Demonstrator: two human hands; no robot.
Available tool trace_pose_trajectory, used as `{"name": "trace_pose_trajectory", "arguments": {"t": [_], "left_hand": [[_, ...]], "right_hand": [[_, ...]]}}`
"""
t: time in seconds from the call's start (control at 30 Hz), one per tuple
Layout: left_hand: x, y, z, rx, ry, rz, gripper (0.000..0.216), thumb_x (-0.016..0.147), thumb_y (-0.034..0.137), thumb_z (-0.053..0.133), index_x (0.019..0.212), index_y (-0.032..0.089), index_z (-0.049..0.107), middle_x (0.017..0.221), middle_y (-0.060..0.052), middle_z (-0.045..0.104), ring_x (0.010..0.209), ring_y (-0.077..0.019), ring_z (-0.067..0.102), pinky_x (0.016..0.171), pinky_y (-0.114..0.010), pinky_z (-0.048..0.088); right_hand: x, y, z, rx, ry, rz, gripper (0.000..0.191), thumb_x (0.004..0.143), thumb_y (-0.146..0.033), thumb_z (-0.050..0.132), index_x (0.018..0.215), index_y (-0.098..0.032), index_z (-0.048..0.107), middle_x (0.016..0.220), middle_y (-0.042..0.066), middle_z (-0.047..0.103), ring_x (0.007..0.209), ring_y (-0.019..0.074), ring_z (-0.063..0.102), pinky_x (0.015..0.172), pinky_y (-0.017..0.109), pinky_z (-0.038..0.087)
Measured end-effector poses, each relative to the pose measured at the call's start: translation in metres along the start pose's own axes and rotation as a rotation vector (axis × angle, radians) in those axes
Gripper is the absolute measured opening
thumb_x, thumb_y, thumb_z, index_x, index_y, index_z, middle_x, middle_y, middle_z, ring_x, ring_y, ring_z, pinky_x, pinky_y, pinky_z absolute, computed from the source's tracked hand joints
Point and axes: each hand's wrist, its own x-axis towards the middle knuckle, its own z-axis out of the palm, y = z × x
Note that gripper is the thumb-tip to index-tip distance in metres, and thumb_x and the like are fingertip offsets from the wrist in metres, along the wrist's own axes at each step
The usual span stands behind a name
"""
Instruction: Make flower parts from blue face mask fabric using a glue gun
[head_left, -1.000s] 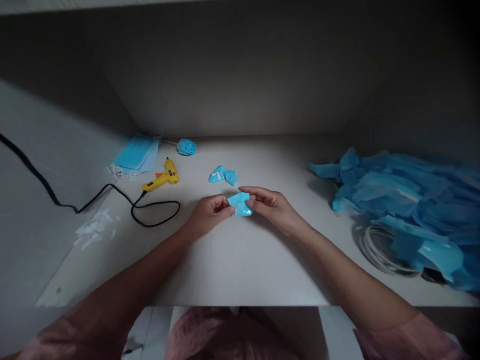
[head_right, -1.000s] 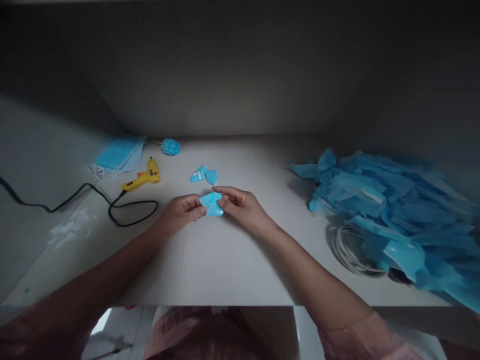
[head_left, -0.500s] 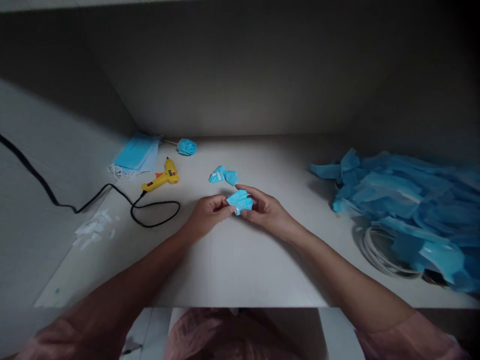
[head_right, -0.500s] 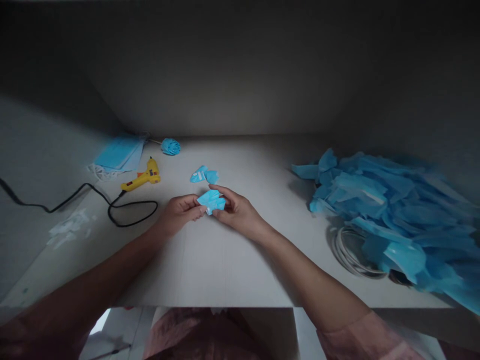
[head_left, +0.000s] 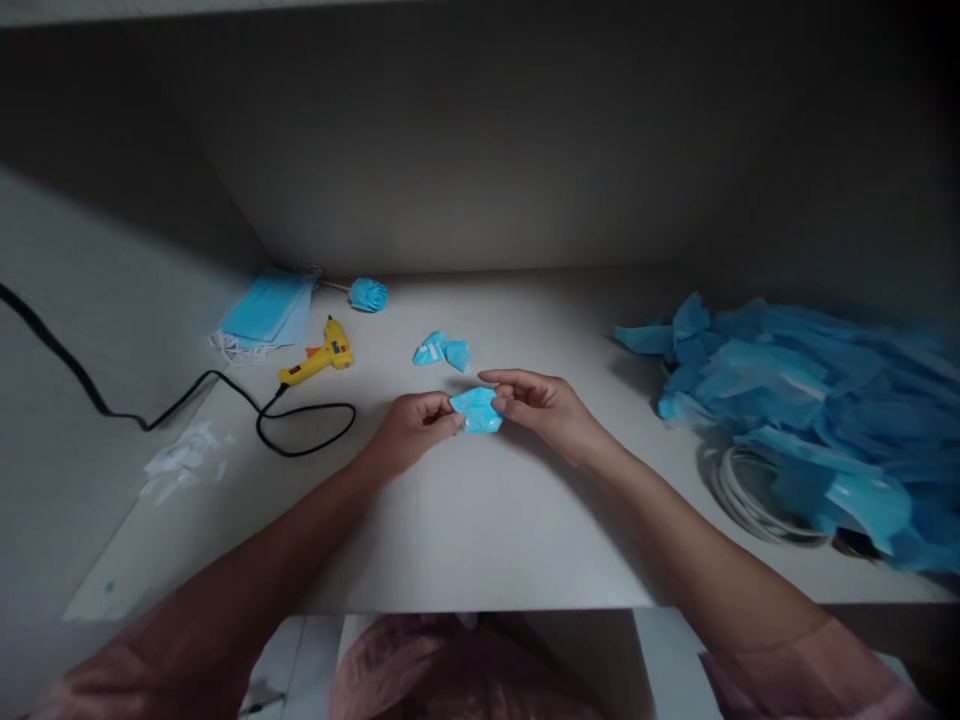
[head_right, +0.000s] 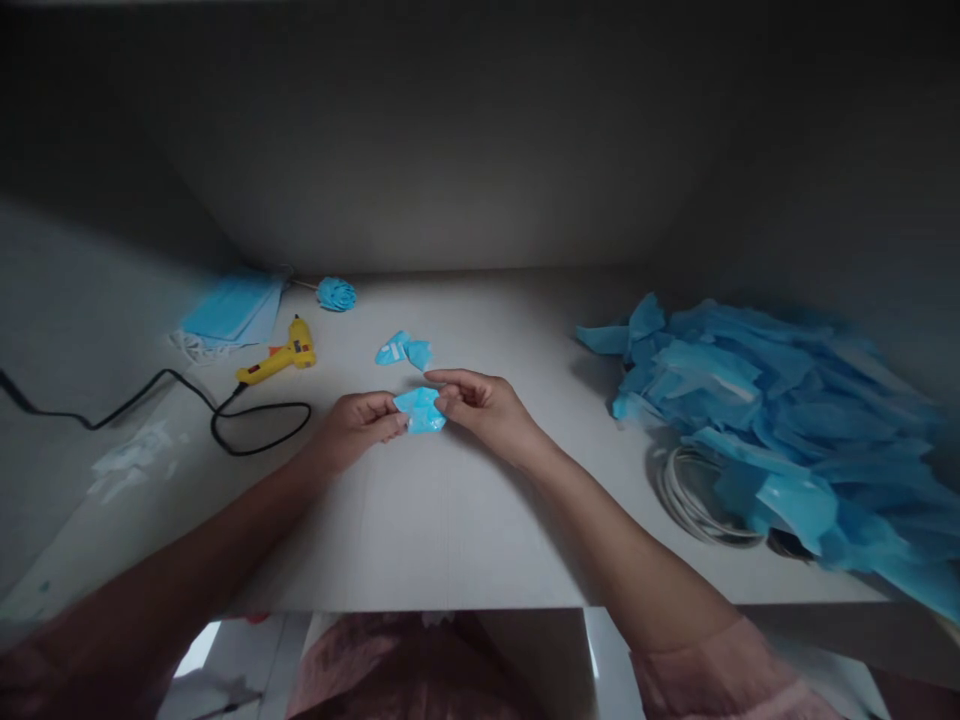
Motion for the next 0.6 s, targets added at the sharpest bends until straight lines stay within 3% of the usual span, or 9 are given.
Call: {"name": "trace_pose_trajectory", "arguments": {"t": [0.2,0.33,0.47,0.6], "left_hand": [[-0.001,0.005,-0.004,-0.091,-0.032,-0.045,0.023,0.074,0.037,0.056,0.066,0.016,0.059,0.063,0.000,0.059,0.057,-0.0097,0.049,0.056,-0.023,0.040],[0.002,0.003,-0.009,-0.134,0.081,-0.025,0.027,0.079,0.038,0.053,0.083,0.015,0.066,0.067,-0.001,0.060,0.058,-0.0100,0.050,0.054,-0.023,0.040],[0.009,-0.006,-0.015,-0.115,0.232,0.001,0.025,0.080,0.034,0.052,0.090,0.015,0.066,0.069,0.001,0.058,0.056,-0.0088,0.047,0.051,-0.021,0.037],[0.013,-0.012,-0.019,-0.129,0.290,0.026,0.025,0.079,0.033,0.053,0.093,0.015,0.065,0.069,0.001,0.057,0.055,-0.0085,0.046,0.049,-0.020,0.035]], "right_hand": [[0.000,0.002,0.000,-0.044,0.025,0.005,0.040,0.078,-0.038,0.070,0.115,-0.021,0.067,0.080,0.001,0.063,0.073,0.0119,0.055,0.074,0.030,0.046],[0.002,0.009,0.001,-0.114,0.041,0.002,0.041,0.082,-0.038,0.065,0.117,-0.018,0.066,0.083,0.002,0.065,0.073,0.0122,0.056,0.072,0.030,0.046],[0.003,0.014,0.002,-0.447,-0.005,-0.054,0.036,0.090,-0.032,0.052,0.120,-0.019,0.065,0.093,0.005,0.070,0.079,0.0155,0.060,0.075,0.032,0.047],[0.007,0.003,-0.002,-0.838,-0.003,-0.194,0.038,0.092,-0.020,0.043,0.124,-0.022,0.063,0.115,0.009,0.068,0.099,0.0220,0.063,0.087,0.035,0.045]]}}
